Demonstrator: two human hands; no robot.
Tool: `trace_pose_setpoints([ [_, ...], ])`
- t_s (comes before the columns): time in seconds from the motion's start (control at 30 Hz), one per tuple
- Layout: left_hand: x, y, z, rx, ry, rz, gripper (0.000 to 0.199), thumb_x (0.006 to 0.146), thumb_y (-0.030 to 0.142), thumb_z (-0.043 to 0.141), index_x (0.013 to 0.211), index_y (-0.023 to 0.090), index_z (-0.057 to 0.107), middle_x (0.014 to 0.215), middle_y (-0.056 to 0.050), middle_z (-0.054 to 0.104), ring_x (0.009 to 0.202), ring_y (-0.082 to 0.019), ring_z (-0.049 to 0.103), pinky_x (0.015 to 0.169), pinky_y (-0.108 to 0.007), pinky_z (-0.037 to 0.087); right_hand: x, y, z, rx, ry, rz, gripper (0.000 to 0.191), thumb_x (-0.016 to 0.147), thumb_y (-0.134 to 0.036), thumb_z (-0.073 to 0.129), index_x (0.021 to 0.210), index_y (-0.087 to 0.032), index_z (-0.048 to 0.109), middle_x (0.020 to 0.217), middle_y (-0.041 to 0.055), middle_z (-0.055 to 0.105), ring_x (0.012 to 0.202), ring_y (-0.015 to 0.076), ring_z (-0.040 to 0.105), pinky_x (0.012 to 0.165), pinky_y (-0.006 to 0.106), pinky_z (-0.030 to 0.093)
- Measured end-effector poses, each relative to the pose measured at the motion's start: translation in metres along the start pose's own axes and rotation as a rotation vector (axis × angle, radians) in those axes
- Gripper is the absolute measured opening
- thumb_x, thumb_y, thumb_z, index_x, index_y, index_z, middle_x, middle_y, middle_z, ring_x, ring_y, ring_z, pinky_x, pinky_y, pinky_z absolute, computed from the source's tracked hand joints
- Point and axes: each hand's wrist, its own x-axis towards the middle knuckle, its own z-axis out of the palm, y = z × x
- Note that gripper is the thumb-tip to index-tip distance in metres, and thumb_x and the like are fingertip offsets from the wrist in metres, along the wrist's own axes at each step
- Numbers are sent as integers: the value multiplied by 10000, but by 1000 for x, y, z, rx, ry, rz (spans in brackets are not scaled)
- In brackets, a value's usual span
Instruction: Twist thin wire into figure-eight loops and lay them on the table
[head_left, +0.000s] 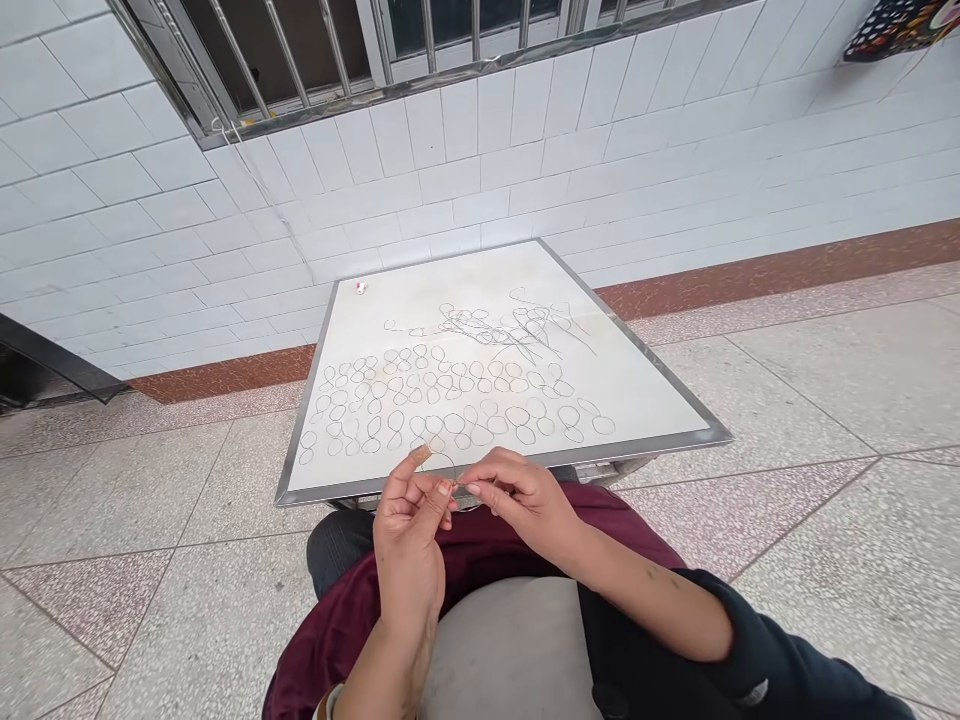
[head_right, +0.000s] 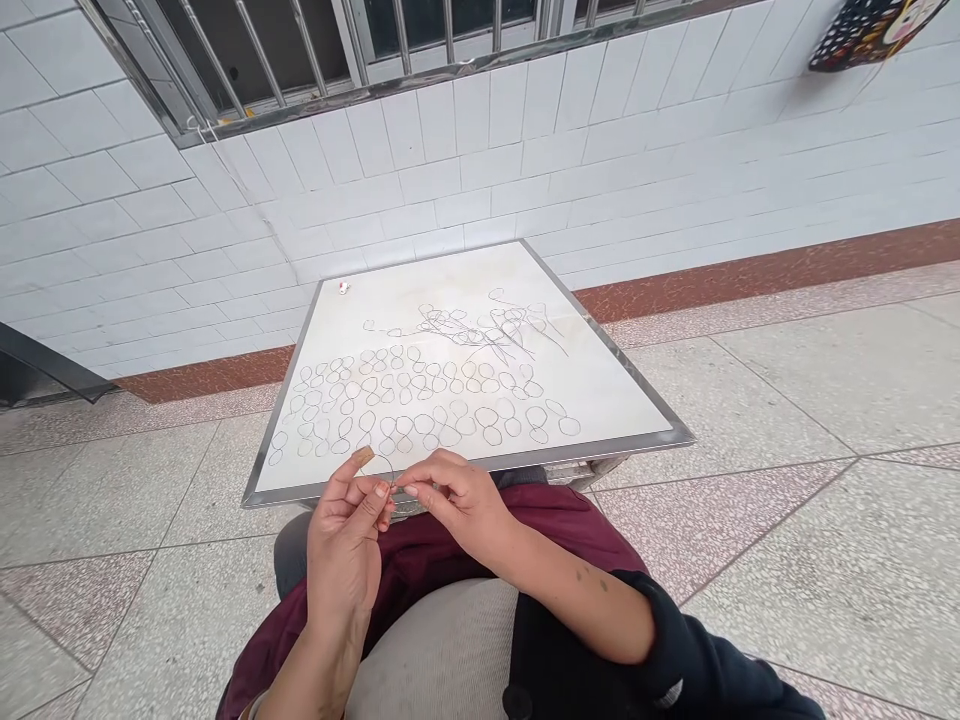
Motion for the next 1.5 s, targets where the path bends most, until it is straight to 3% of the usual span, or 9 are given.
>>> trace_pose_setpoints([
  [0.2,-2,-1,1,-15,41,28,434,784,219,717,1198,212,587,691,37,572,633,-81,504,603,-193,427,0,9,4,-77,20,-145,181,922,-144,550,1008,-250,668,781,14,647,726,143,559,654,274,468],
  [0.6,-4,-5,4,151,72,100,414,804,270,695,1200,231,579,737,38,562,634,-79,494,637,-202,450,-1,5,3,-236,-28,-180,176,930,-158,493,995,-221,645,761,33,628,714,161,542,638,291,458],
  [0.7,-3,-5,3,177,76,114,418,807,266,693,1204,222,571,722,40,559,627,-77,491,645,-201,447,-3,6,5,-211,-18,-76,152,927,-195,503,968,-225,646,748,32,608,707,164,530,637,299,451],
  [0.83,-3,-5,3,204,54,110,441,809,271,693,1225,232,550,699,50,561,600,-74,490,618,-197,439,-2,7,8,114,-22,196,152,883,-302,598,1017,-232,608,769,-2,570,639,123,523,573,256,460],
  [0.93,-4,-6,2,209,17,92,408,818,276,685,1205,239,563,702,51,562,601,-70,485,617,-197,436,1,4,8,303,-50,301,173,873,-345,604,991,-218,603,788,-9,545,630,106,515,541,234,463],
  [1.2,-6,-9,-1,154,-56,69,422,813,256,687,1217,234,564,782,15,612,714,-108,552,641,-219,453,4,4,5,436,-67,344,214,836,-386,651,936,-201,611,709,-38,512,615,91,476,584,234,436],
  [1.5,-5,-9,1,127,-31,60,505,796,245,701,1269,257,524,724,49,588,686,-106,569,688,-235,455,6,1,0,382,-146,349,221,900,-416,567,946,-212,636,837,-2,584,667,102,496,664,258,455],
])
